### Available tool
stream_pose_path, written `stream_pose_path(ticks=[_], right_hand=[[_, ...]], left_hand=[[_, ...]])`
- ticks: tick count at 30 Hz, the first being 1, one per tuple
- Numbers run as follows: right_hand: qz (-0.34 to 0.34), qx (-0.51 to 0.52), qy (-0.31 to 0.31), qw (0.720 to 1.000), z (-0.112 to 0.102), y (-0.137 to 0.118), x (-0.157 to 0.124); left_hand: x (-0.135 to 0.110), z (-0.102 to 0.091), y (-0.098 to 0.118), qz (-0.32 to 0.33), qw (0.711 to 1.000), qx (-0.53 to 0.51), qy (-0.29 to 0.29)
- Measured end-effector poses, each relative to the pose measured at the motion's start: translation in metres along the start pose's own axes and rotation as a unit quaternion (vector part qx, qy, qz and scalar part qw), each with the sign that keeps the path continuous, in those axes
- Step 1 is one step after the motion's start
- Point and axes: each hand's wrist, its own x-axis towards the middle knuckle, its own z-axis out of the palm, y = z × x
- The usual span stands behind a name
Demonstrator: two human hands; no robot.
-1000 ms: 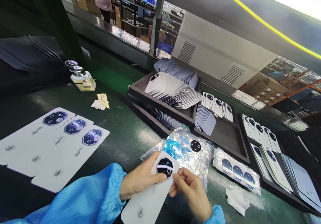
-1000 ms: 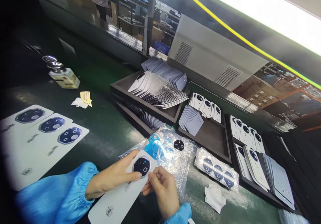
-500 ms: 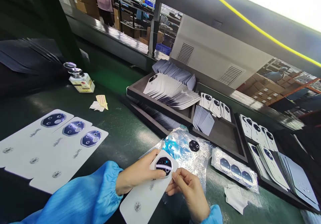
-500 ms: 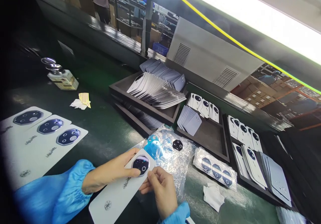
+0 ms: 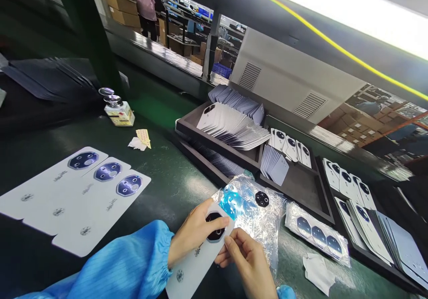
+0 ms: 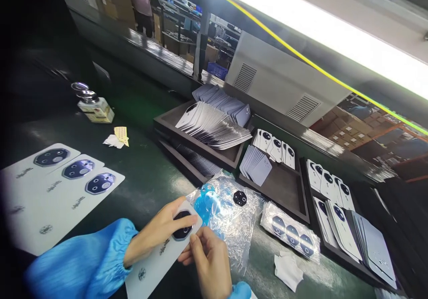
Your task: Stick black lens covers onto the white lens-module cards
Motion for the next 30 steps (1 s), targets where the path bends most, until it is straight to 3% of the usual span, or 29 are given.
stream_pose_path(ticks=[8, 12, 15, 26, 30], right_hand=[[0.013, 0.034, 0.045, 0.998, 0.008, -0.008, 0.011], [0.001, 0.036, 0.046, 0.998, 0.007, -0.013, 0.017], [0.002, 0.033, 0.046, 0.998, 0.004, -0.014, 0.016], [-0.007, 0.014, 0.045, 0.999, -0.001, 0.007, 0.019], [-0.017, 0.035, 0.08, 0.996, -0.004, 0.006, 0.02]], left_hand=[[-0.001, -0.001, -0.001, 0.017, 0.997, -0.074, -0.013], [-0.001, -0.007, 0.002, -0.007, 0.991, -0.108, -0.073], [0.002, -0.013, 0.007, -0.023, 0.991, -0.073, -0.114], [0.006, -0.006, 0.003, -0.008, 0.997, -0.068, -0.044], [0.0, -0.003, 0.002, -0.016, 0.996, -0.061, -0.071]])
